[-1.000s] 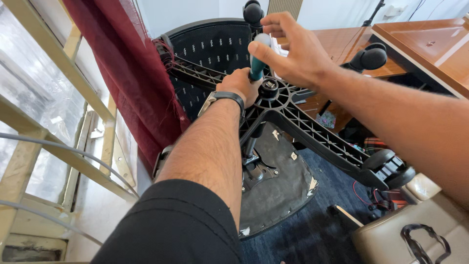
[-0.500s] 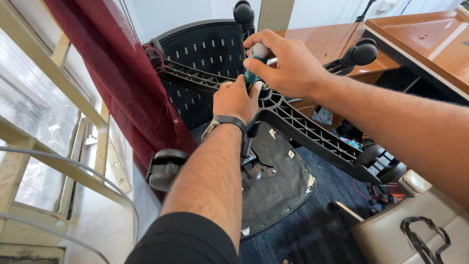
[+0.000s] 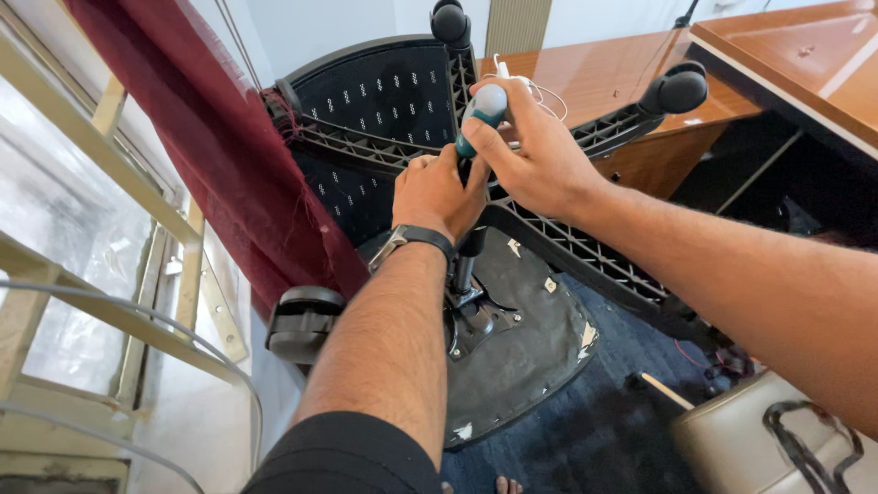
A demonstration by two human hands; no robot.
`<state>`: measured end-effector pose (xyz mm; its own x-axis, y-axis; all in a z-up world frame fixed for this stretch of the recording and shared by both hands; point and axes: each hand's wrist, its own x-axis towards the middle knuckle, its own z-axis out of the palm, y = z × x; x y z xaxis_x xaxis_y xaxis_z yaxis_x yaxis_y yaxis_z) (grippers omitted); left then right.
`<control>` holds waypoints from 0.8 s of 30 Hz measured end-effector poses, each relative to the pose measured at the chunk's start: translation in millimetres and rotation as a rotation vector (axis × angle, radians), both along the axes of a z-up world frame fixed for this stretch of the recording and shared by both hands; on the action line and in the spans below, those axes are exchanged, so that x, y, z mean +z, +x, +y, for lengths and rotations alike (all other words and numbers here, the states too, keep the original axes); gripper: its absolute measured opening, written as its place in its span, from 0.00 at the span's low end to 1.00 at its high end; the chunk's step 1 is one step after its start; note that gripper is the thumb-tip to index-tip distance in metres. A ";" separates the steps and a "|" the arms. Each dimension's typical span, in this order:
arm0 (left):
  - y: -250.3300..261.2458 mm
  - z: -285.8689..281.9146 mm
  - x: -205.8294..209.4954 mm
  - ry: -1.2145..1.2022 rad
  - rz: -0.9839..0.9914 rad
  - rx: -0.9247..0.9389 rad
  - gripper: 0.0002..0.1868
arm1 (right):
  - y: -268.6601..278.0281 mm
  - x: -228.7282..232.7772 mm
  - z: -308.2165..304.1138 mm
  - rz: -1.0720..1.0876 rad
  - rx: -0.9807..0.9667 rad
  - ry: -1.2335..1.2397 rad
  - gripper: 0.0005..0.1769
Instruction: The person uses a screwdriver to tighten screws on the underside of an overturned office chair. The chair remains upside down on the floor while the person works on the central base area.
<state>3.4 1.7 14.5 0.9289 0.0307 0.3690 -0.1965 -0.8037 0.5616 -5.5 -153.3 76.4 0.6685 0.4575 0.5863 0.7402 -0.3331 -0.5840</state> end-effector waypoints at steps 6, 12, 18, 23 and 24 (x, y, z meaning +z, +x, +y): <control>4.0 -5.1 10.7 0.003 0.086 0.058 0.30 | 8.0 1.3 -12.8 -0.002 0.058 -0.008 0.22; -14.3 -14.3 20.9 -0.138 0.182 0.107 0.29 | 4.7 0.4 -8.3 0.108 0.075 0.047 0.24; -35.4 -18.2 34.0 -0.142 0.227 0.103 0.28 | 10.2 5.0 -8.3 0.048 -0.038 0.035 0.26; -36.9 -15.8 32.7 -0.129 0.203 0.105 0.27 | 10.6 0.0 -5.6 -0.078 -0.020 0.030 0.25; -35.4 -14.6 31.7 -0.134 0.168 0.096 0.27 | 10.5 -0.6 -3.3 -0.076 -0.018 0.039 0.25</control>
<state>-32.1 -12.8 46.1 0.9674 0.1603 0.1961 -0.0174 -0.7304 0.6828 5.0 -156.6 75.7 0.6292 0.4218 0.6528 0.7771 -0.3245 -0.5393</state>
